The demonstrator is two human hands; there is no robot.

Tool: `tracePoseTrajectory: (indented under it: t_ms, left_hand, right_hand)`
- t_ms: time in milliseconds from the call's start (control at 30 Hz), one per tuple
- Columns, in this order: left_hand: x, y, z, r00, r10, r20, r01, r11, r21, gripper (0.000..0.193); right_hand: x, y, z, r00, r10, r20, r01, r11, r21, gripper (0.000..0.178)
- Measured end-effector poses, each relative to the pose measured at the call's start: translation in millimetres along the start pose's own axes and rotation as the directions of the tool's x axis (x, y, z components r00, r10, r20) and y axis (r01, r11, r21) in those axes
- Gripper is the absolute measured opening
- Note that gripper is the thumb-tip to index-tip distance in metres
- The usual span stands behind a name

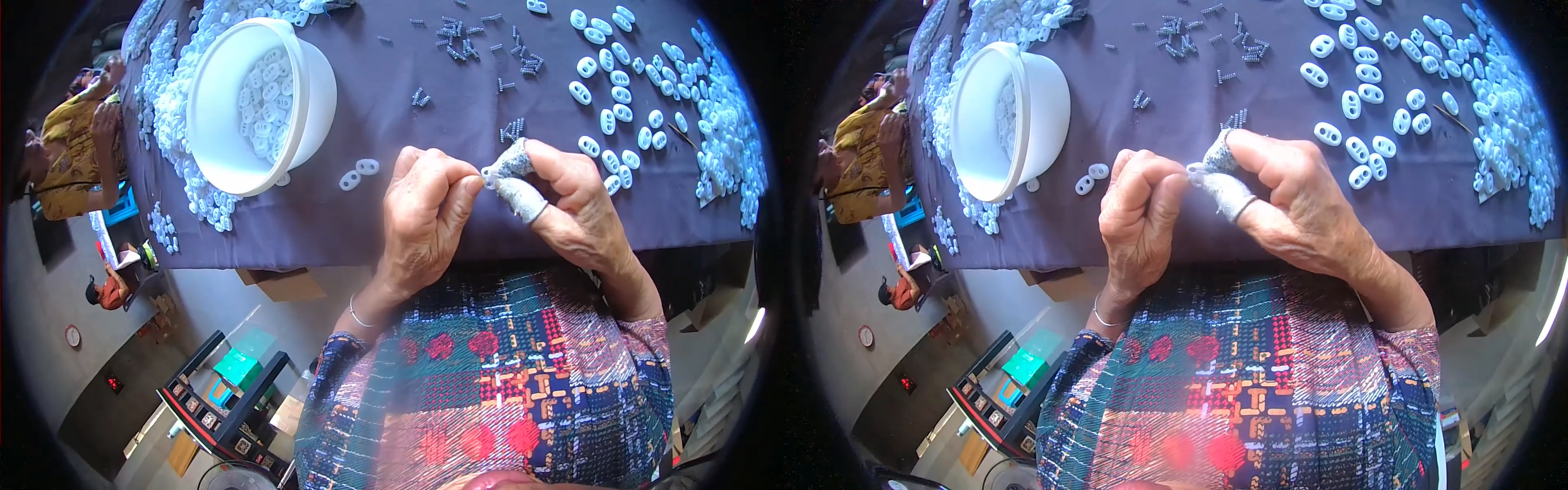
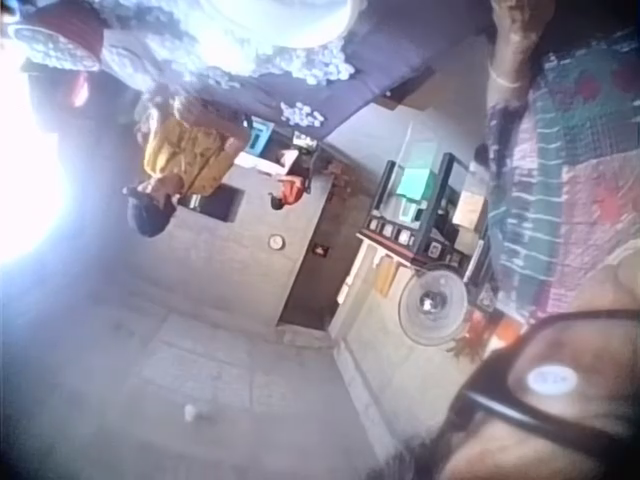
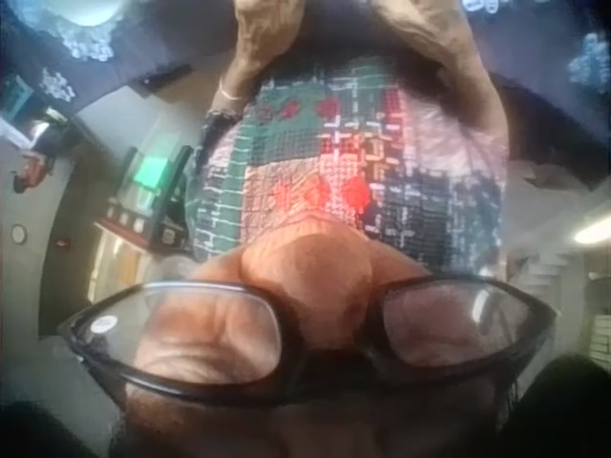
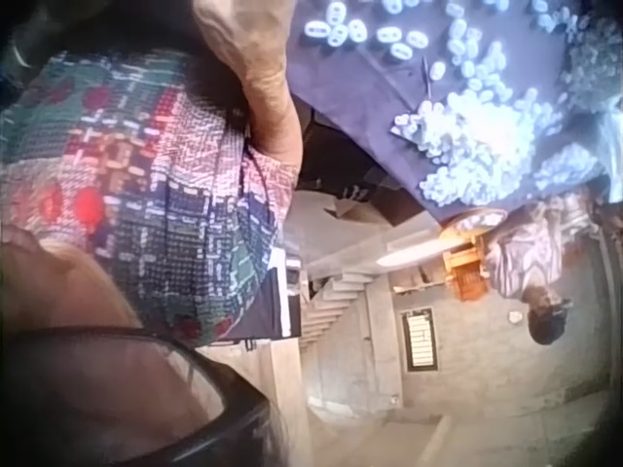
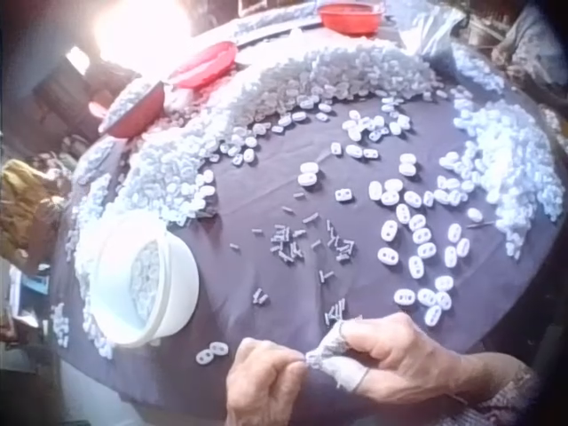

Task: The person assembles small white plastic links with grey plastic connectors by hand at a workstation.

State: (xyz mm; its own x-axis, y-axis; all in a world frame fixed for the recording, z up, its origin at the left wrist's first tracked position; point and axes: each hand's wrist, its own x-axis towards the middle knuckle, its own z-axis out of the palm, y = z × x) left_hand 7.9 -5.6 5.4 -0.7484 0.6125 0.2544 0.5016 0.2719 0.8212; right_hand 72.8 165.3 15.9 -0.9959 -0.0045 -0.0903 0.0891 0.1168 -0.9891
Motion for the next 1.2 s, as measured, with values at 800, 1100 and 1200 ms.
tracePoseTrajectory:
  t_ms: [800, 1100, 1200]
  left_hand:
    - [-1, -5, -1, 0.997, -0.083, -0.011, 0.079, 0.978, -0.193, 0.023]
    - [9, 1, -4, 0.998, 0.040, 0.051, -0.042, 0.998, 0.038, 0.018]
    - [10, 1, 0, 0.995, 0.098, 0.038, -0.099, 0.994, 0.039, 0.011]
  right_hand:
    - [8, -1, -3, 0.999, 0.007, 0.038, -0.005, 0.999, -0.052, 0.005]
    - [6, -2, -6, 1.000, 0.024, 0.014, -0.025, 0.997, 0.073, 0.003]
    - [4, -2, -4, 0.998, 0.058, 0.021, -0.060, 0.990, 0.126, 0.001]
